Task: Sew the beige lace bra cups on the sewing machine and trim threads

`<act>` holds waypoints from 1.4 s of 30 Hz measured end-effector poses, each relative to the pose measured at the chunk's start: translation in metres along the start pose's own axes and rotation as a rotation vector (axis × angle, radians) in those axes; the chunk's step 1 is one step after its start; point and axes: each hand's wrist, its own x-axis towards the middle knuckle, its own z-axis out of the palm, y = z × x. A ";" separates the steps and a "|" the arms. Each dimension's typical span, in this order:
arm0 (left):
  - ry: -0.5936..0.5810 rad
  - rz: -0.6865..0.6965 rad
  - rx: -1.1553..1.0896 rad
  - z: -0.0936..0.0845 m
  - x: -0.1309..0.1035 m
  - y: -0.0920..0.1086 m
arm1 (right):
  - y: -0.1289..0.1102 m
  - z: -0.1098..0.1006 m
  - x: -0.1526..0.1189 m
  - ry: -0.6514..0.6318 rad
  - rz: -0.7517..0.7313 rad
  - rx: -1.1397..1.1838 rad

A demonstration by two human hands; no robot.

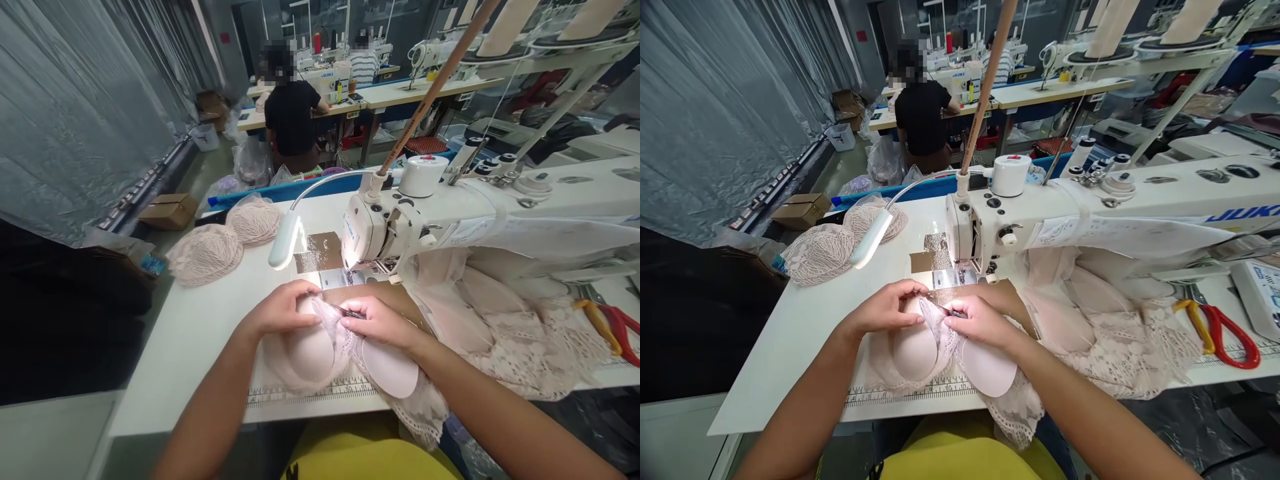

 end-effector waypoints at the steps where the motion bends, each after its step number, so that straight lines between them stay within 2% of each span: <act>1: 0.043 0.046 0.047 0.006 0.002 0.003 | 0.000 0.001 0.001 0.002 -0.022 0.007; 3: 0.039 0.108 0.064 0.016 0.006 0.007 | 0.001 0.004 0.002 0.018 -0.054 0.049; 5: -0.034 0.102 -0.004 0.024 0.011 0.007 | 0.001 0.007 0.002 0.058 -0.054 0.111; 7: -0.082 0.041 -0.109 0.028 0.014 0.005 | 0.001 0.009 0.001 0.122 -0.045 0.164; 10: -0.093 -0.057 -0.259 0.030 0.015 -0.001 | 0.001 0.009 -0.001 0.185 -0.037 0.191; 15: -0.167 -0.119 -0.444 0.032 0.015 -0.002 | 0.006 -0.001 -0.003 0.167 -0.065 0.179; 22: -0.182 -0.132 -0.527 0.030 0.013 0.002 | 0.007 -0.018 -0.009 0.135 -0.039 0.010; 28: -0.177 -0.169 -0.552 0.033 0.015 -0.004 | 0.003 -0.012 -0.008 0.067 -0.003 -0.008; 36: -0.196 -0.150 -0.540 0.037 0.018 -0.003 | -0.011 0.001 -0.004 0.161 -0.053 -0.105; 42: -0.180 -0.152 -0.520 0.038 0.017 -0.004 | 0.000 0.002 -0.002 0.263 -0.036 -0.006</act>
